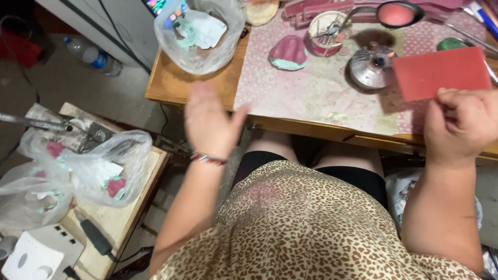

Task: Applying and shaping pink wax strips onto a dental impression mold to create a base or spacer.

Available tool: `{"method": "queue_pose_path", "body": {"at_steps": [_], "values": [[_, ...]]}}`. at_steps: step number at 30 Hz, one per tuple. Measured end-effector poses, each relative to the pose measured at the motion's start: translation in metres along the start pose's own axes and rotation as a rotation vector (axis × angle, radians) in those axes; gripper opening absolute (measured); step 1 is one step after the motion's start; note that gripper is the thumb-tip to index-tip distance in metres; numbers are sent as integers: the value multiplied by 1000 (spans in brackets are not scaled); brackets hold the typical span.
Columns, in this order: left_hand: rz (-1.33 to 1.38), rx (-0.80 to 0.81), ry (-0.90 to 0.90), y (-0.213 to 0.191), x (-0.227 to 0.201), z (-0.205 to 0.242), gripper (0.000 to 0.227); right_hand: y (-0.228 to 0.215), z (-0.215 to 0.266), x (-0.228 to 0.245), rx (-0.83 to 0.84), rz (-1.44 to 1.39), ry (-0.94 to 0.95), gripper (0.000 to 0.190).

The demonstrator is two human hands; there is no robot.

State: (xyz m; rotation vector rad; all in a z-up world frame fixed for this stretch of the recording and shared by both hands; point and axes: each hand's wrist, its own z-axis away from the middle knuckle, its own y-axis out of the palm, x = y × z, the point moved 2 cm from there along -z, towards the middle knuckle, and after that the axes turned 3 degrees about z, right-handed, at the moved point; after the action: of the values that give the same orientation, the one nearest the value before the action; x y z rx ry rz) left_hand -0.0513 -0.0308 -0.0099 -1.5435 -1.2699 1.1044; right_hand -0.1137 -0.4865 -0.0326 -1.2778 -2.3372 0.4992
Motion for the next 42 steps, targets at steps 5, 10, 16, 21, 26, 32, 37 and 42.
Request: {"method": "queue_pose_path", "body": {"at_steps": [5,10,16,21,26,32,37,42], "values": [[-53,204,-227,18,98,56,57,3,-22,6,-61,210,-16,10],[-192,613,-425,52,162,92,44,46,-62,90,-31,113,-150,14],[-291,695,-256,67,179,139,19,17,-46,26,60,266,-107,10],[-183,190,-42,46,138,113,55,22,-55,47,98,294,-93,4],[193,-20,473,-57,8,40,33,34,-75,89,57,67,-221,17],[372,-59,572,-44,-68,2,47,3,-59,26,38,283,-35,12],[377,39,888,-29,-150,-14,76,24,-71,69,97,120,-89,9],[455,157,761,1,-177,-8,100,28,-47,26,67,261,12,9]]}}
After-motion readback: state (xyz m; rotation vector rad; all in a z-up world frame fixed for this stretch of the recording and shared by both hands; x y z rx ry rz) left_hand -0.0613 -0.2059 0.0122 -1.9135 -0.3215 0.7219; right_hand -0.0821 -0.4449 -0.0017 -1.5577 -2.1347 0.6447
